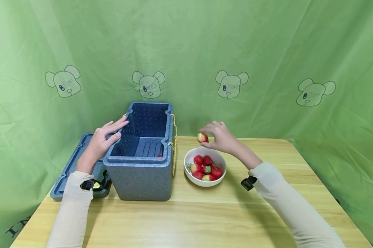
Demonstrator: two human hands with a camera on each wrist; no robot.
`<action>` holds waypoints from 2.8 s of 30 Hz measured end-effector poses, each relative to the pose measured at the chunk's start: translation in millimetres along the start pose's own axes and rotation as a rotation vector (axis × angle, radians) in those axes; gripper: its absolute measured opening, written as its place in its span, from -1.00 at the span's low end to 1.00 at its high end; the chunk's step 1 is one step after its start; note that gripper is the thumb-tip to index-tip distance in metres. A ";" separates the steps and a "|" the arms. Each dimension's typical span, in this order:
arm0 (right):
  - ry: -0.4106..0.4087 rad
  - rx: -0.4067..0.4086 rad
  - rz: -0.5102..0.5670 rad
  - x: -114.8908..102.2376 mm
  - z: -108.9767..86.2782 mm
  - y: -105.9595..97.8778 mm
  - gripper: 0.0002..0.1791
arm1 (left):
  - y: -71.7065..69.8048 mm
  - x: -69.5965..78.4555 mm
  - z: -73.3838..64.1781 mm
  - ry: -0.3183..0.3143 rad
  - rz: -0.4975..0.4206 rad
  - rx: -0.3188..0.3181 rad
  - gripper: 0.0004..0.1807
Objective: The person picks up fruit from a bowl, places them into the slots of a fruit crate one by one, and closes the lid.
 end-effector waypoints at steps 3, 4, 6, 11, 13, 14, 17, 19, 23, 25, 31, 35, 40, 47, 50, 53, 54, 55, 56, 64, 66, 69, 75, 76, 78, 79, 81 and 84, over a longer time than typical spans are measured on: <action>0.010 0.021 0.010 -0.7 4.2 -6.6 -0.49 | -0.1 0.1 -0.6 0.002 -0.002 0.000 -0.48; 0.012 0.029 0.010 -1.2 5.5 -9.0 -0.50 | -0.1 0.2 -0.8 0.003 -0.002 0.000 -0.47; 0.019 0.044 0.015 -1.7 8.1 -13.7 -0.49 | 0.2 0.1 -1.0 0.004 -0.001 0.000 -0.48; 0.031 0.081 0.036 -3.9 14.3 -25.3 -0.47 | 0.3 -0.4 -0.6 0.006 0.003 0.002 -0.48; 0.034 0.095 0.043 -5.2 16.9 -29.6 -0.46 | 0.1 -0.5 -0.3 0.008 0.004 0.006 -0.47; 0.037 0.102 0.047 -6.2 18.1 -31.6 -0.45 | 0.0 -0.4 -0.2 0.009 0.004 0.007 -0.47; 0.039 0.122 0.058 -7.3 21.8 -36.8 -0.43 | -0.1 -0.8 0.1 0.010 0.007 0.007 -0.47; 0.038 0.136 0.066 -8.6 24.0 -40.0 -0.42 | 0.0 -0.9 0.2 0.009 0.010 0.004 -0.47; 0.030 0.168 0.073 -12.8 29.4 -47.7 -0.43 | 0.4 -0.8 0.1 0.003 0.012 0.000 -0.47; 0.026 0.180 0.079 -15.4 32.8 -51.7 -0.44 | 0.4 -0.5 -0.1 0.000 0.011 0.001 -0.47; 0.003 0.207 0.082 -24.9 44.4 -61.2 -0.45 | -0.5 0.3 -0.6 -0.001 0.010 0.006 -0.48; -0.017 0.223 0.079 -33.7 52.7 -66.0 -0.45 | -0.4 0.1 -0.2 -0.003 0.014 0.007 -0.47; -0.046 0.228 0.083 -47.6 65.0 -71.1 -0.45 | 0.1 0.2 -0.1 -0.005 0.017 0.004 -0.47; -0.092 0.188 0.054 -66.5 82.9 -73.6 -0.46 | 0.5 0.5 0.1 -0.006 0.015 0.002 -0.46; -0.121 0.163 0.043 -73.8 89.6 -73.2 -0.47 | 0.3 0.6 0.6 -0.006 0.016 0.000 -0.46; -0.146 0.140 0.046 -81.9 95.8 -72.9 -0.47 | -0.4 0.7 1.1 -0.003 0.017 0.002 -0.47; -0.154 0.134 0.044 -84.4 97.7 -72.5 -0.47 | -0.6 0.8 1.2 -0.001 0.019 0.003 -0.47; -0.163 0.128 0.041 -87.0 99.4 -71.8 -0.47 | -0.8 0.9 1.3 0.000 0.019 0.003 -0.47; -0.172 0.124 0.035 -89.7 101.1 -70.9 -0.47 | -1.0 1.0 1.3 0.000 0.020 0.003 -0.47; -0.248 0.096 -0.028 -111.5 111.9 -61.1 -0.49 | -0.4 0.7 0.7 0.000 0.016 0.001 -0.46; -0.259 0.091 -0.027 -116.8 114.9 -58.4 -0.49 | -0.1 0.5 0.4 -0.002 0.014 0.001 -0.46; -0.282 0.084 -0.024 -124.7 119.6 -54.3 -0.49 | 0.4 -0.1 0.7 -0.008 0.014 -0.002 -0.47; -0.313 0.044 -0.029 -136.9 128.6 -43.0 -0.49 | 1.4 -0.2 0.9 -0.024 0.009 -0.011 -0.47; -0.317 0.032 -0.035 -138.6 129.9 -40.7 -0.49 | 1.7 -0.1 0.9 -0.025 0.009 -0.012 -0.47; -0.323 -0.001 -0.055 -141.8 132.0 -35.9 -0.50 | 2.1 0.6 1.0 -0.022 0.010 -0.011 -0.47; -0.324 -0.019 -0.063 -143.6 132.7 -33.9 -0.50 | 2.4 0.7 1.1 -0.021 0.011 -0.011 -0.47; -0.329 -0.055 -0.081 -146.7 134.0 -29.8 -0.50 | 3.0 0.9 1.2 -0.019 0.012 -0.011 -0.47; -0.338 -0.101 -0.094 -152.8 135.5 -26.0 -0.51 | 3.5 1.0 1.0 -0.021 0.011 -0.013 -0.46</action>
Point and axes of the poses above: each hand's wrist, its own z-axis towards the middle knuckle, its own y-axis out of the palm, x = y × z, the point moved 4 cm from there along z, towards the middle knuckle, and after that the axes turned 5 degrees about -y, right-handed, at the moved point
